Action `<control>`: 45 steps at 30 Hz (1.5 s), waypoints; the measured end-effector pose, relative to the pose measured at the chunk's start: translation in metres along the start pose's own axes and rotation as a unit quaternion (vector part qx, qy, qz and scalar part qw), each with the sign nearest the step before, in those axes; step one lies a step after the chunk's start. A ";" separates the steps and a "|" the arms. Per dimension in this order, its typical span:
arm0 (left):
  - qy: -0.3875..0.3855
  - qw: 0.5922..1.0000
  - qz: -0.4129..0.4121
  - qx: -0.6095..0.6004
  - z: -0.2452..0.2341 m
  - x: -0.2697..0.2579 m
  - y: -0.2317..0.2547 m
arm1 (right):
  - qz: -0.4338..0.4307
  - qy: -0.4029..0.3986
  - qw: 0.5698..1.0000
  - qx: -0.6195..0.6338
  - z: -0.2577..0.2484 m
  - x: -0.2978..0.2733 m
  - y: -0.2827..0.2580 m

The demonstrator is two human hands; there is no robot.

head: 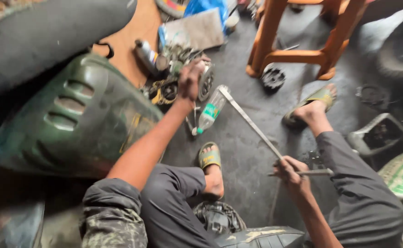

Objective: Assembling or repairing a motorcycle clutch assembly using a T-handle wrench and other tools.

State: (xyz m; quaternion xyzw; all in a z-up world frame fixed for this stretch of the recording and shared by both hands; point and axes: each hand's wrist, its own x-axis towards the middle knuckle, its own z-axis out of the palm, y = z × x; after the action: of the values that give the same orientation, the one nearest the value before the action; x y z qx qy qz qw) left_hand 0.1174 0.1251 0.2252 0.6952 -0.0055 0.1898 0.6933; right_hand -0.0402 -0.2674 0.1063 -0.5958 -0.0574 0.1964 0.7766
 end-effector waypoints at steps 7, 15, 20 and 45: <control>-0.057 0.986 -0.054 -0.145 -0.021 -0.021 0.048 | -0.196 0.079 0.938 -0.274 0.004 -0.029 -0.034; -0.088 0.978 -0.134 -0.136 0.005 -0.026 0.044 | -0.201 0.060 0.925 -0.317 0.020 -0.041 -0.038; -0.102 0.981 -0.142 -0.083 0.020 -0.030 0.048 | -0.191 0.062 0.928 -0.314 0.020 -0.039 -0.034; -0.116 0.974 -0.195 -0.008 0.029 -0.028 0.033 | -0.331 0.084 0.853 -0.394 0.033 -0.037 -0.055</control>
State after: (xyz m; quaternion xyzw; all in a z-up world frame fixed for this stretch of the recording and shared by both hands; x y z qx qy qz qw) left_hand 0.0896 0.0886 0.2501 0.6945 0.0484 -0.0315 0.7172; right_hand -0.0722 -0.2631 0.1729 -0.8120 -0.2585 -0.1621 0.4976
